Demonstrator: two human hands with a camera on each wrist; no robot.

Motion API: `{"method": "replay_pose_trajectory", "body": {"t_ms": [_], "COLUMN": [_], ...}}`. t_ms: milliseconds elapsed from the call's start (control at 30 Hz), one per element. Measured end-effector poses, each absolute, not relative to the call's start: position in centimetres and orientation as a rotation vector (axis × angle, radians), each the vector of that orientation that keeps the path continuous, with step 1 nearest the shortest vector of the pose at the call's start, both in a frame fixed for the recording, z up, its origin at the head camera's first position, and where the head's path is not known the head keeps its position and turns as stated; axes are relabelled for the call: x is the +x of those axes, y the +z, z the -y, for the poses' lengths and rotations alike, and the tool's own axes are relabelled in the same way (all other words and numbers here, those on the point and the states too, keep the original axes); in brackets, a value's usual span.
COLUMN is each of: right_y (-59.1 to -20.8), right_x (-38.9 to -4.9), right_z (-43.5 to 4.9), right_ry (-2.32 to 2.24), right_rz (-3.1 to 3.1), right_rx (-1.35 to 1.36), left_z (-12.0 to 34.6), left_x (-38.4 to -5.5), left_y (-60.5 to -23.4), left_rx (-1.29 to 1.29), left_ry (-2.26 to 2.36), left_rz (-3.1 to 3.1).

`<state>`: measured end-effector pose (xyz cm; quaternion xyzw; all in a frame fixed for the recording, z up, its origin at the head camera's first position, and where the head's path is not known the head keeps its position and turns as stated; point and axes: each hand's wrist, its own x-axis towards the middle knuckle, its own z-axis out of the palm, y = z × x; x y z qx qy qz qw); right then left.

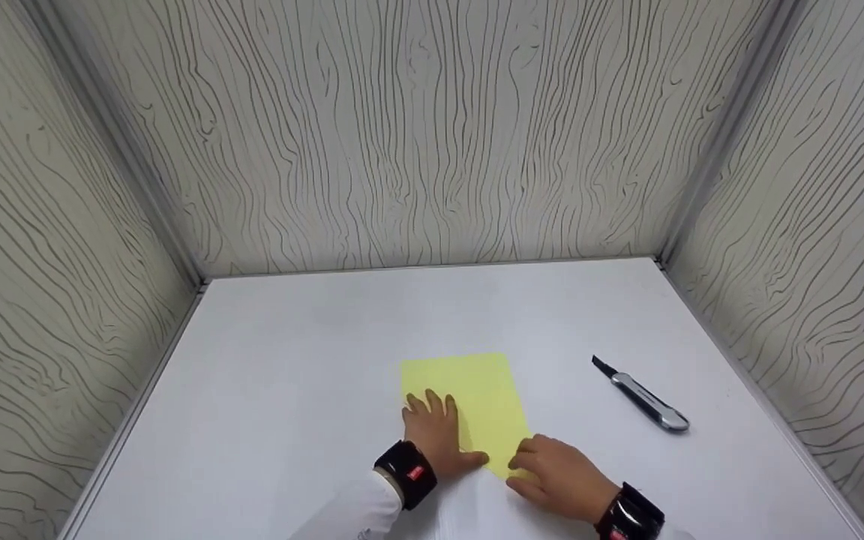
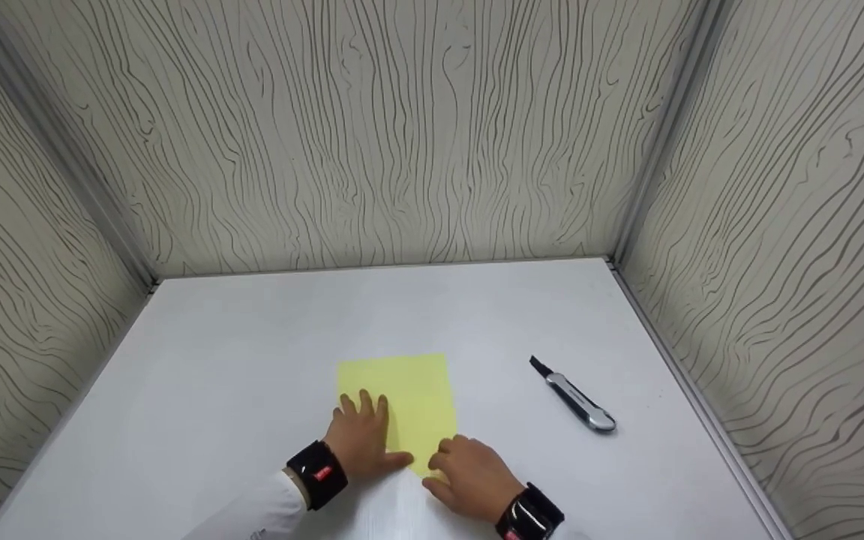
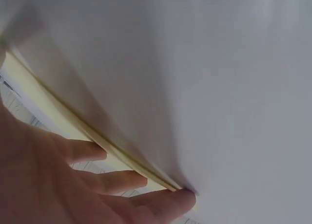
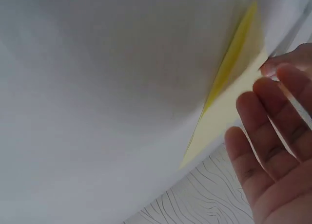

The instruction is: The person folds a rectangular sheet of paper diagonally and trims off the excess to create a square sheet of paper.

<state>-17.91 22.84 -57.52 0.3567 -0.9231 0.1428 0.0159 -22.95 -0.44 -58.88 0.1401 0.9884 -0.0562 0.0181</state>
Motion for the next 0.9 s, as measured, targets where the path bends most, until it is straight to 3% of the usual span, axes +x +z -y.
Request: {"method": "replay_pose_trajectory", "body": {"t_ms": [467,900], "right_y": [-59.3,-60.7], "right_x": [-25.3,-27.8], "right_z": [-22.1,-22.1], "right_ry": [0.551,0.533], "right_rz": [2.973,3.119], "right_rx": [0.769,0.721], "left_z": [-0.2,-0.2], "left_x": [-22.2,-22.6], "left_y": [-58.9,-59.8], "left_rx": [0.482,0.525], "left_ry": [-0.334,-0.298], "left_rz": [-3.025,-3.027]}}
